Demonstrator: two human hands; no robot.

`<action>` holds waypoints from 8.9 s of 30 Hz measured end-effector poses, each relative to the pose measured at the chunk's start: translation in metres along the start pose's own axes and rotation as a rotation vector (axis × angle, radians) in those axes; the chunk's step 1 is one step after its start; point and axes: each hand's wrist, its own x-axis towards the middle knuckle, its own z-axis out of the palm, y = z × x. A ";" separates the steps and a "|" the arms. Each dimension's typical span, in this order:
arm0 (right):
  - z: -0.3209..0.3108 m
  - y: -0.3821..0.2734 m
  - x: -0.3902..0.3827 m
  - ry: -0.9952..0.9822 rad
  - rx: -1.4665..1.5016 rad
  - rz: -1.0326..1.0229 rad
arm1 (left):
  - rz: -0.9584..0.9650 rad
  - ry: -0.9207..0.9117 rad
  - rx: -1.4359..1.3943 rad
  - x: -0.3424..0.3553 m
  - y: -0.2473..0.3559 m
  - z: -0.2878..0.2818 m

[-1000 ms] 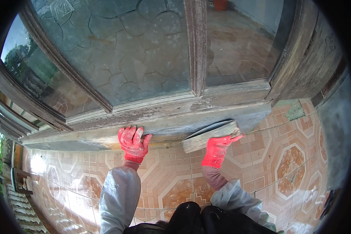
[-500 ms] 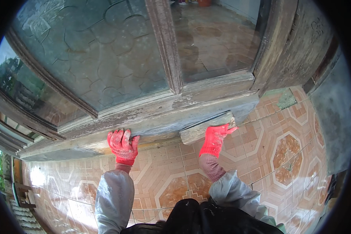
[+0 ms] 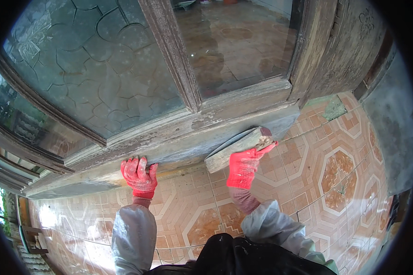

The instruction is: The person sands the wooden frame of a window using a sanding block.

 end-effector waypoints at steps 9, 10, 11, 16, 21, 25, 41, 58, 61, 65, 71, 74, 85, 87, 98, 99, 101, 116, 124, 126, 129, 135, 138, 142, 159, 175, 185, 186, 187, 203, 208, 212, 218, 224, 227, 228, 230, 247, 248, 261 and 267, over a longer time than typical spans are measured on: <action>0.081 0.061 0.086 0.093 1.878 0.898 | 0.025 -0.026 0.010 0.007 0.006 -0.004; 0.060 0.052 0.073 0.091 1.861 0.848 | 0.020 -0.027 -0.002 0.006 0.005 -0.003; 0.038 0.038 0.052 0.088 1.811 0.771 | 0.021 -0.032 -0.006 0.003 0.004 -0.002; -0.024 0.012 -0.018 0.086 1.635 0.231 | -0.015 -0.025 -0.011 0.005 0.004 -0.006; 0.041 0.044 0.047 0.094 1.521 0.434 | 0.017 -0.071 -0.041 0.008 0.005 -0.011; 0.075 0.057 0.095 0.319 0.928 0.703 | -0.038 0.015 -0.029 0.008 0.012 -0.002; 0.078 0.070 0.092 0.352 1.157 0.444 | -0.039 0.030 -0.019 0.008 0.013 0.001; 0.045 0.066 0.079 0.068 1.534 0.577 | -0.084 0.072 -0.010 0.005 0.009 -0.002; 0.009 0.029 0.012 -0.081 1.321 0.236 | -0.074 0.040 -0.065 0.005 0.007 -0.003; -0.048 0.029 0.001 0.143 1.545 -0.250 | -0.035 0.000 -0.055 0.001 0.001 -0.009; 0.024 0.053 0.066 0.298 1.348 0.335 | -0.051 0.030 -0.076 0.003 0.006 -0.004; 0.053 0.071 0.085 0.025 0.805 0.347 | -0.068 0.071 -0.056 0.005 0.007 -0.002; 0.041 0.061 0.073 0.091 1.224 0.318 | -0.038 0.037 -0.058 0.007 0.005 -0.007; 0.090 0.076 0.095 0.228 1.261 0.437 | -0.072 0.050 -0.079 0.009 0.012 0.000; -0.006 0.043 0.025 0.177 1.471 -0.044 | -0.028 0.023 -0.080 0.010 0.004 -0.005; 0.008 0.049 0.039 0.325 1.190 0.055 | -0.020 0.025 -0.065 0.012 0.004 -0.006; 0.060 0.065 0.096 0.252 1.398 0.515 | -0.025 0.020 -0.060 0.012 0.006 -0.007; 0.114 0.054 0.082 -0.021 2.349 0.997 | 0.005 0.021 -0.018 0.004 0.000 -0.003; 0.080 -0.034 -0.069 -0.432 3.743 1.184 | 0.004 0.003 -0.024 0.004 0.005 0.002; 0.067 -0.017 -0.033 -0.475 2.874 1.042 | 0.013 -0.022 -0.035 0.001 -0.002 -0.004; 0.056 0.020 0.046 -0.237 2.287 1.082 | 0.042 -0.020 -0.022 0.000 -0.010 -0.010; 0.070 0.008 0.008 -0.251 2.341 0.802 | 0.024 -0.017 -0.018 0.003 -0.001 -0.005; 0.087 -0.044 -0.055 -0.540 2.145 1.028 | 0.021 0.022 -0.042 0.004 0.005 0.003; 0.055 0.002 -0.001 -0.585 2.553 1.020 | 0.025 -0.006 -0.032 0.005 -0.003 -0.007; 0.102 0.029 0.048 -0.157 2.300 0.942 | 0.056 -0.013 -0.048 0.002 -0.005 -0.004; 0.099 0.042 0.062 -0.176 2.295 1.090 | 0.032 -0.016 -0.025 0.004 0.002 -0.002; 0.031 0.005 0.003 -0.438 2.417 0.943 | 0.048 -0.040 -0.017 0.000 -0.004 -0.008; 0.049 0.015 0.021 -0.346 2.397 0.924 | 0.048 -0.044 -0.023 0.003 -0.003 -0.008; 0.080 0.030 0.045 -0.254 2.360 0.963 | 0.046 -0.047 -0.032 0.005 0.000 -0.006; 0.102 0.049 0.063 -0.250 2.246 1.111 | 0.036 -0.043 -0.042 0.002 0.004 -0.001; 0.053 0.032 0.024 -0.402 2.453 0.960 | 0.043 -0.027 -0.015 0.001 -0.003 -0.005; 0.008 0.002 -0.033 -0.709 2.239 1.015 | 0.034 -0.018 -0.003 0.002 0.001 -0.002; 0.111 0.040 0.046 -0.514 2.596 1.034 | 0.028 -0.010 -0.012 -0.001 -0.002 -0.004; 0.105 0.014 0.005 -0.138 2.229 0.562 | 0.034 0.018 -0.049 0.002 -0.001 0.000; 0.072 -0.007 -0.023 -0.242 2.282 0.787 | 0.027 -0.006 -0.019 0.004 0.004 0.001; 0.043 -0.003 -0.022 -0.391 2.283 0.834 | 0.034 -0.016 0.007 -0.001 -0.004 -0.005; 0.053 0.021 -0.002 -0.564 2.330 0.913 | 0.044 0.000 -0.005 0.003 -0.003 -0.005; 0.136 0.043 0.062 -0.213 2.286 1.062 | 0.025 -0.030 -0.064 0.009 0.009 -0.003; 0.145 0.046 0.069 -0.194 2.258 1.146 | 0.019 -0.031 -0.066 0.007 0.010 -0.001; 0.074 0.049 0.062 -0.092 2.176 0.890 | -0.460 -0.243 -0.247 0.013 0.041 -0.077; 0.028 0.019 0.024 -0.158 1.408 0.419 | -1.202 -0.336 -0.872 -0.017 0.096 -0.138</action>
